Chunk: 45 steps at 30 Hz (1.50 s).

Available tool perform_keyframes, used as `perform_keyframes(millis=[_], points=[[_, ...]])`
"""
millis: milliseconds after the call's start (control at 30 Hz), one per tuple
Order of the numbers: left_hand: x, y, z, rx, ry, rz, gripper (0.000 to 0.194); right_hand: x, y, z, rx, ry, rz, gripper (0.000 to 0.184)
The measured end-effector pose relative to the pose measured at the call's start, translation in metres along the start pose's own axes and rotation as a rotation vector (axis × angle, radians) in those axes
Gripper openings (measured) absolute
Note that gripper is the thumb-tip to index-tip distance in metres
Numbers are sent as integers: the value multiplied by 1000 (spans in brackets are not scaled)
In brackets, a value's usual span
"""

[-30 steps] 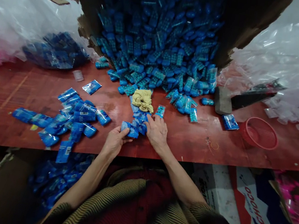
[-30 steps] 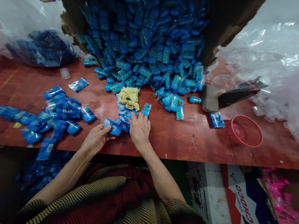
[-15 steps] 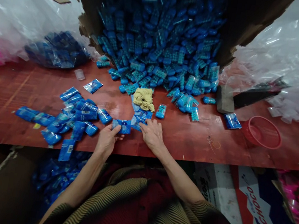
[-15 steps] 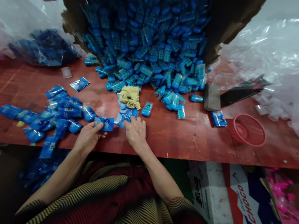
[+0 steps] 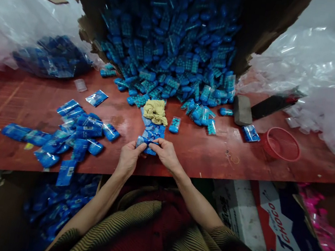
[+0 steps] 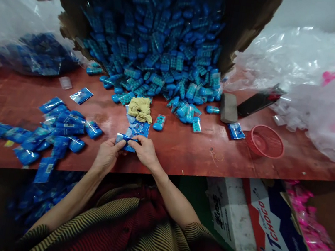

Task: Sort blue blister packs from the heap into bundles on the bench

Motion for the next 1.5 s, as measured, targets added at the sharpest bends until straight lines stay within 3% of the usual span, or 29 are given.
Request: perform_keyframes(millis=[167, 300, 400, 633, 800, 933, 1067, 1267, 1500], points=[[-1, 9, 1, 1, 5, -62, 30, 3, -4, -3, 47, 61, 159, 21], [2, 18, -2, -32, -26, -139, 32, 3, -4, -5, -18, 102, 328, 27], [4, 19, -3, -13, -19, -134, 32, 3, -6, -6, 9, 80, 263, 25], [4, 30, -5, -25, -71, -229, 34, -10, -13, -14, 246, -100, -79, 27], [9, 30, -7, -145, -98, -163, 39, -13, -16, -15, 156, -131, -20, 29], [4, 18, -6, -96, -117, -130, 37, -16, -21, -18, 115, -125, 0, 37], [-6, 17, -8, -93, -212, -190, 40, -18, -26, -19, 119, -30, 114, 33], [-12, 18, -11, -111, -278, -226, 39, -15, -16, -18, -4, 45, 168, 35], [-16, 17, -13, -122, -285, -203, 36, -19, -24, -21, 181, -120, 5, 34]])
Point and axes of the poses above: each hand's wrist, its own z-axis towards the middle knuckle, its own y-axis out of the palm, x = y × z, the point moved 7 cm from there along z, towards the middle knuckle, and after that the axes turned 10 degrees about y, right-handed, at the moved point
